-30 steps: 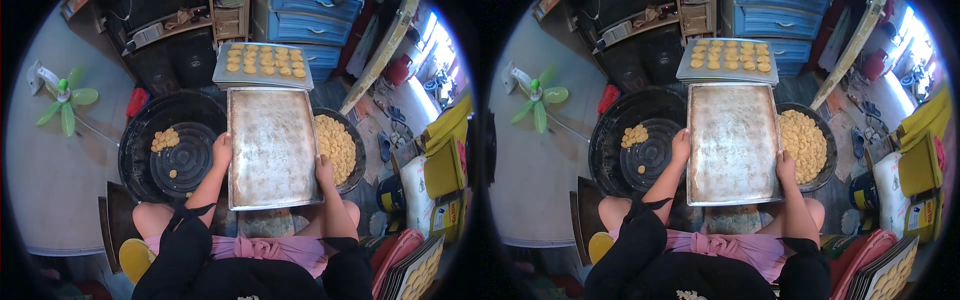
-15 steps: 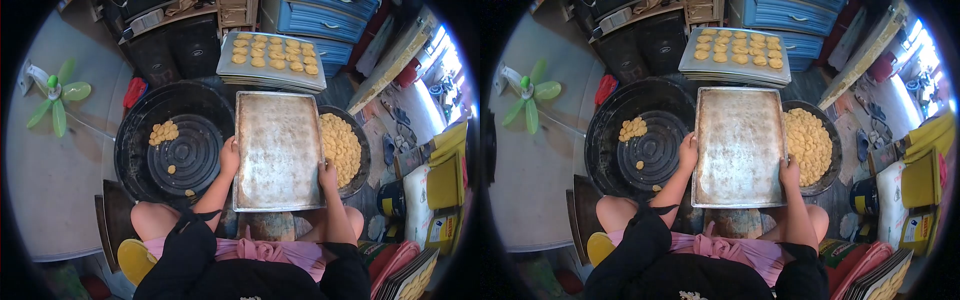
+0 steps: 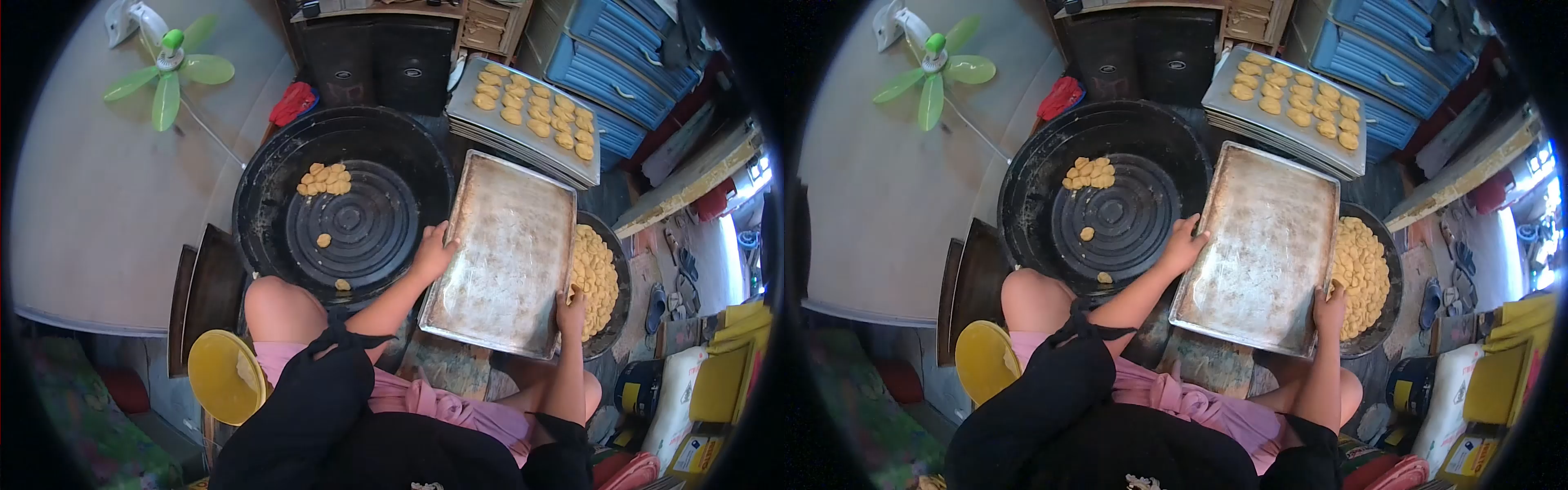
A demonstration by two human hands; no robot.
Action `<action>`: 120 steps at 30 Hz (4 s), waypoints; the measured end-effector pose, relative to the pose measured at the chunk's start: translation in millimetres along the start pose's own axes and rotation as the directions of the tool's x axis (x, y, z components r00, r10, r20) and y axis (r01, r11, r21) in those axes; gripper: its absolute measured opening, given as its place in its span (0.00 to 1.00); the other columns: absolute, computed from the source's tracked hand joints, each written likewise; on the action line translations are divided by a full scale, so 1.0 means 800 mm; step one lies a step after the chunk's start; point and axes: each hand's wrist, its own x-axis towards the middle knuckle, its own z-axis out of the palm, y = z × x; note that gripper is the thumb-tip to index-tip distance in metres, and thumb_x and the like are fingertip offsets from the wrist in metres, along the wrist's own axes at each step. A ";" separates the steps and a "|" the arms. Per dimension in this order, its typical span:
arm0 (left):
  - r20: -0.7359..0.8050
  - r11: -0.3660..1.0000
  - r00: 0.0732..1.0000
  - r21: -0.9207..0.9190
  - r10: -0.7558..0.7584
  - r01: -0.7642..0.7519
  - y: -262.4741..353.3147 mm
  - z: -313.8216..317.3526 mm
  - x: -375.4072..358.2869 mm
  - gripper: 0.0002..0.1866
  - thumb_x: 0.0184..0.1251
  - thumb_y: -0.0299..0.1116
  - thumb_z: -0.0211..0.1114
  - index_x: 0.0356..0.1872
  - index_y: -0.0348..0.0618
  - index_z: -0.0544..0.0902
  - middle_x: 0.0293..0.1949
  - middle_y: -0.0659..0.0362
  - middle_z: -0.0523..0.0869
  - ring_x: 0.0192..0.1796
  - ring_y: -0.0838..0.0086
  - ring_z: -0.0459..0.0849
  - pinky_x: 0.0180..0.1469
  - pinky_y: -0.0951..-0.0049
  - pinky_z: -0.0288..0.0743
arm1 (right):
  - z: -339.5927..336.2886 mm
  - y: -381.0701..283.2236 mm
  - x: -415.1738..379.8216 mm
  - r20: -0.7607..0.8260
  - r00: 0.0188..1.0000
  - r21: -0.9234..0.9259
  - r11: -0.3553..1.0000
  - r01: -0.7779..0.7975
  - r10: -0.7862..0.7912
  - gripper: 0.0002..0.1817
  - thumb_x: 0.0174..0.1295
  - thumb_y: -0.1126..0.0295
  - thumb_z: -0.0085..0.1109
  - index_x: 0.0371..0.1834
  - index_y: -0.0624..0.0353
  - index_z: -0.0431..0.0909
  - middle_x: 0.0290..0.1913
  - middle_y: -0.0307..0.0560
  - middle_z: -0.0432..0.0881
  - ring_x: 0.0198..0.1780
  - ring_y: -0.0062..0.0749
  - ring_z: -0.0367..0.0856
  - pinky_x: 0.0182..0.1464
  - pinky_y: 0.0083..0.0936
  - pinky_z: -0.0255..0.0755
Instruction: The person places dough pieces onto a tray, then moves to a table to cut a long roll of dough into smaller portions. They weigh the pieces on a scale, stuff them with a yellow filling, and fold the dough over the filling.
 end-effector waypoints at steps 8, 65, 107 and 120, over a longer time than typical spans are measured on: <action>-0.065 0.837 0.849 0.226 0.524 -0.499 0.141 -0.038 -0.007 0.27 0.68 0.43 0.54 0.63 0.39 0.67 0.68 0.41 0.57 0.70 0.48 0.54 0.67 0.51 0.51 | -0.147 -0.246 0.026 -0.492 0.610 -0.060 0.723 0.688 -0.622 0.33 0.63 0.63 0.57 0.68 0.63 0.58 0.69 0.62 0.58 0.72 0.49 0.54 0.71 0.38 0.47; -0.397 0.877 0.822 -0.422 -0.408 0.232 -0.553 -0.284 0.382 0.26 0.57 0.44 0.66 0.51 0.35 0.78 0.47 0.55 0.81 0.49 0.68 0.78 0.52 0.69 0.71 | 0.735 -0.599 0.124 0.931 0.200 0.351 0.897 -0.269 -0.304 0.39 0.53 0.42 0.62 0.66 0.44 0.61 0.61 0.45 0.71 0.58 0.42 0.73 0.50 0.52 0.71; -0.429 0.927 0.889 0.247 -0.158 0.284 -0.265 -0.095 0.332 0.22 0.56 0.43 0.65 0.52 0.50 0.79 0.57 0.46 0.71 0.60 0.50 0.70 0.60 0.56 0.66 | 0.242 -0.472 0.094 0.763 0.205 -0.018 0.296 0.955 -0.613 0.29 0.53 0.57 0.63 0.60 0.51 0.72 0.59 0.49 0.71 0.62 0.43 0.68 0.63 0.44 0.59; -0.181 0.949 0.965 -0.284 -0.190 0.133 -0.385 -0.117 0.370 0.16 0.55 0.30 0.64 0.45 0.36 0.80 0.36 0.54 0.86 0.39 0.68 0.83 0.44 0.72 0.75 | 0.325 -0.540 0.156 0.848 0.164 -0.029 0.264 0.964 -0.504 0.30 0.54 0.60 0.63 0.61 0.51 0.69 0.60 0.54 0.69 0.61 0.46 0.70 0.59 0.40 0.66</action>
